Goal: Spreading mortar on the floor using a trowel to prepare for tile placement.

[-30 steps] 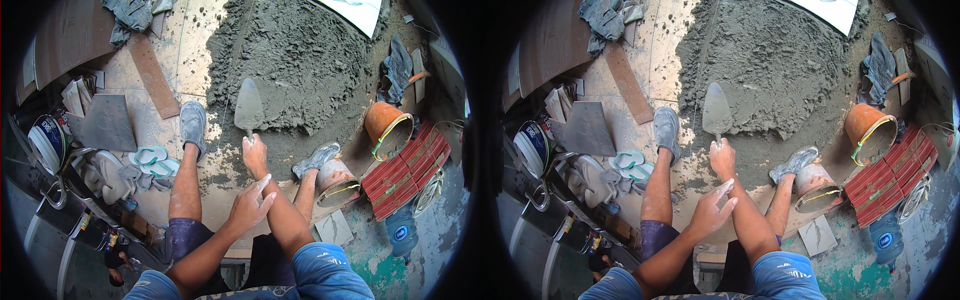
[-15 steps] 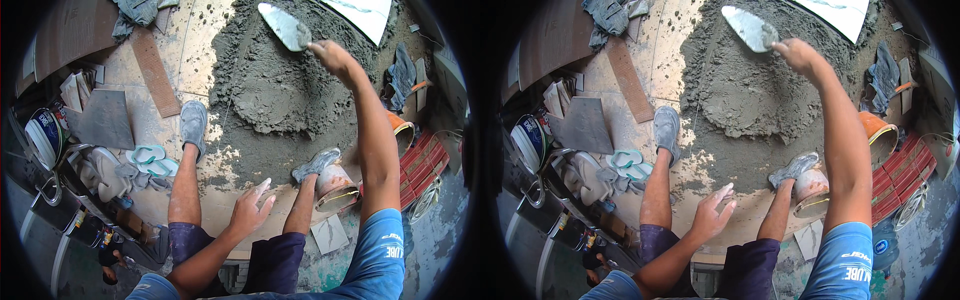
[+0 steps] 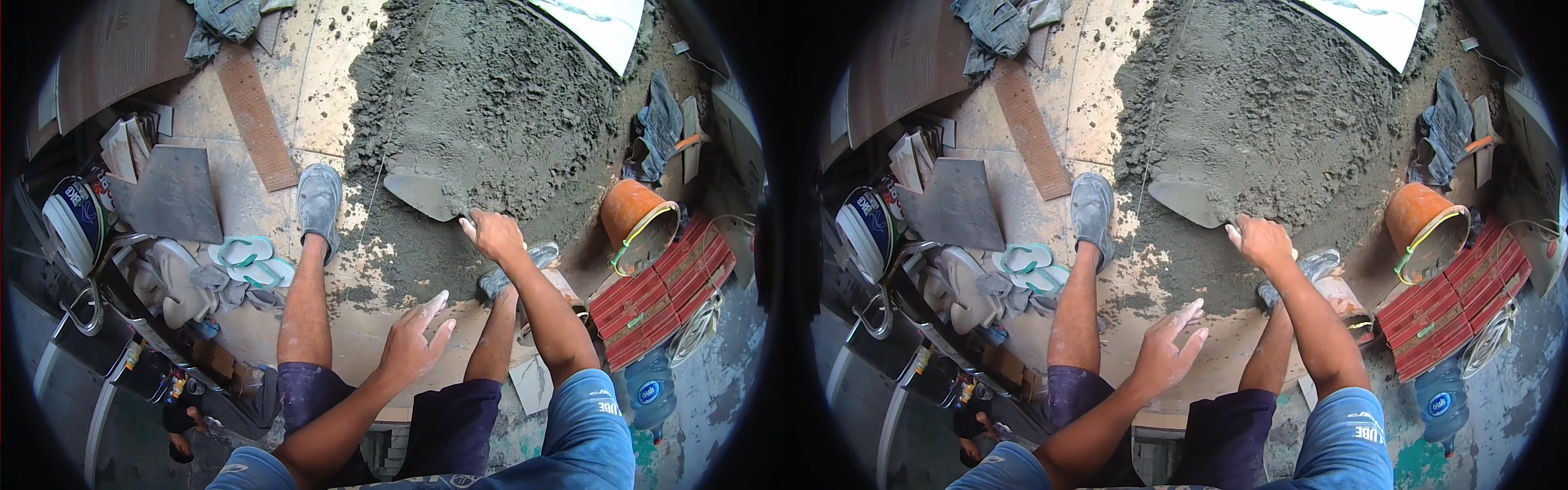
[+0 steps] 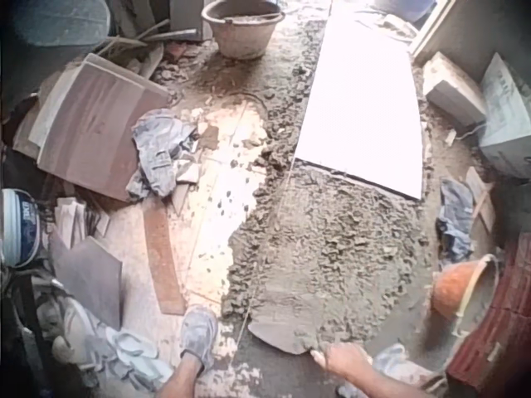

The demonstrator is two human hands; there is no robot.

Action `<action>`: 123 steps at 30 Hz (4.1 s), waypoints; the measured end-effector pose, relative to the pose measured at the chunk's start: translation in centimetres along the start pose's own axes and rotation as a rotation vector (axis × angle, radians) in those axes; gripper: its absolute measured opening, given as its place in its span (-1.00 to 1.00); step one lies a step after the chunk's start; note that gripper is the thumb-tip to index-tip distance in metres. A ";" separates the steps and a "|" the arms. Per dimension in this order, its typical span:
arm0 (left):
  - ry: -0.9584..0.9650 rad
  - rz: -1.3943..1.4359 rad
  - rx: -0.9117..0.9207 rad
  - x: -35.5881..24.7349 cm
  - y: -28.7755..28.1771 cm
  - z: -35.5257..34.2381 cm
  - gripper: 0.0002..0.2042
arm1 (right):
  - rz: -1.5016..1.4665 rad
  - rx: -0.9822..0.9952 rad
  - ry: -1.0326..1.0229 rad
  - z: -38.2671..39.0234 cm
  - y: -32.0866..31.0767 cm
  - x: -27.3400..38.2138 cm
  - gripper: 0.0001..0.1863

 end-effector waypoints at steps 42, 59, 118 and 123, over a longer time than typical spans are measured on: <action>-0.004 -0.001 0.061 0.6 1.8 -0.2 -0.54 | 0.303 -0.461 -0.094 -1.1 -9.4 -4.5 -0.66; 0.061 -0.336 0.039 0.1 -1.6 1.9 -0.54 | -0.325 -0.665 0.422 -2.3 -22.7 -10.4 -0.56; -0.112 -1.196 0.024 7.1 -6.1 15.9 -0.29 | -1.014 -0.050 0.173 6.9 -2.2 -28.9 -0.62; -0.125 -1.198 0.036 7.7 -6.0 15.8 -0.29 | -0.597 -0.173 0.287 12.1 5.0 -29.7 -0.52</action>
Point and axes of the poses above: each hand's wrist, its own z-axis away from the middle knuckle, its own y-axis out of the palm, x = y × z, the point moved 8 cm from there along -z, towards the middle knuckle, and after that the axes turned 3 degrees about -y, right-handed, at the moved point
